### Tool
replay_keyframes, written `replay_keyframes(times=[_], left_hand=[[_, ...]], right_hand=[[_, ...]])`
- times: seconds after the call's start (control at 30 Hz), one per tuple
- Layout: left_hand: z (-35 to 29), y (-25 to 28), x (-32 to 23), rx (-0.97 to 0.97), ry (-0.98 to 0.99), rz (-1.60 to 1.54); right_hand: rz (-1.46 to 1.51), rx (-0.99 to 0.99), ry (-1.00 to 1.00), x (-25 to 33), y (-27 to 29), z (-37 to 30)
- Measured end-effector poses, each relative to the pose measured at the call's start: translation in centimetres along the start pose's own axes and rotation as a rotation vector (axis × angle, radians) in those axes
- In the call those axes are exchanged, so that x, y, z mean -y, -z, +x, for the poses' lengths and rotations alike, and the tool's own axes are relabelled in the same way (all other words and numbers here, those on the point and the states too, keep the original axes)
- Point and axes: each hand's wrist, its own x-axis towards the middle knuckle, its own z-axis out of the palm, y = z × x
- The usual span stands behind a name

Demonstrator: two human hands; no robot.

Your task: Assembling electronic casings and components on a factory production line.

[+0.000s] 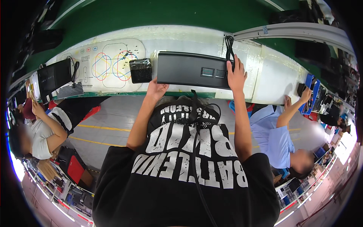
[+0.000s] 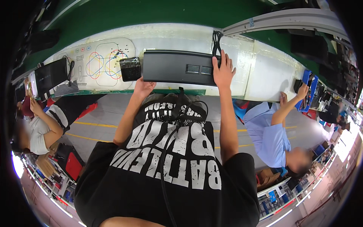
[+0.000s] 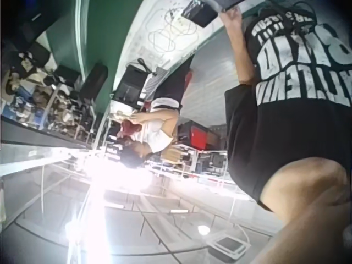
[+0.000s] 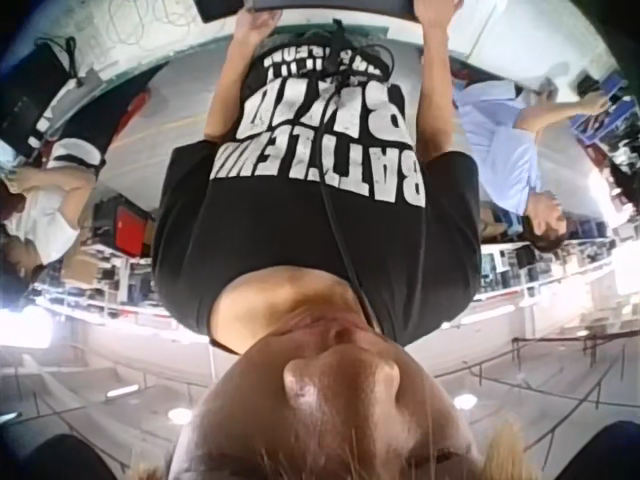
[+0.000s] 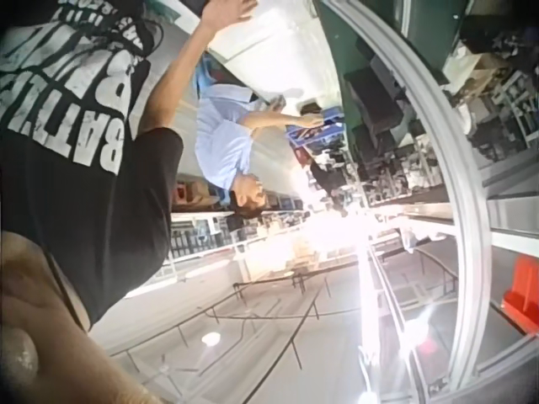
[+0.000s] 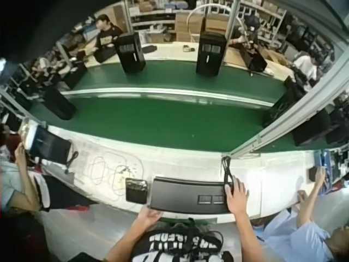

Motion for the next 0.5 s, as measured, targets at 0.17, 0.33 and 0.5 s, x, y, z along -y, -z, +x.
replay_keyframes(times=[0.17,0.33,0.5], left_hand=[[-0.3,-0.4,0.0,-0.022,0.014,0.014],[-0.2,-0.1,-0.2,-0.021,0.006,0.064],[0.2,0.1,-0.2,0.025,-0.022,-0.005]], right_hand=[[0.456,0.173,-0.061,-1.1,0.4,1.0],[0.789,0.033,-0.229,0.5,1.0,0.1],[0.738,-0.01,-0.132,-0.8,-1.1,-0.4]])
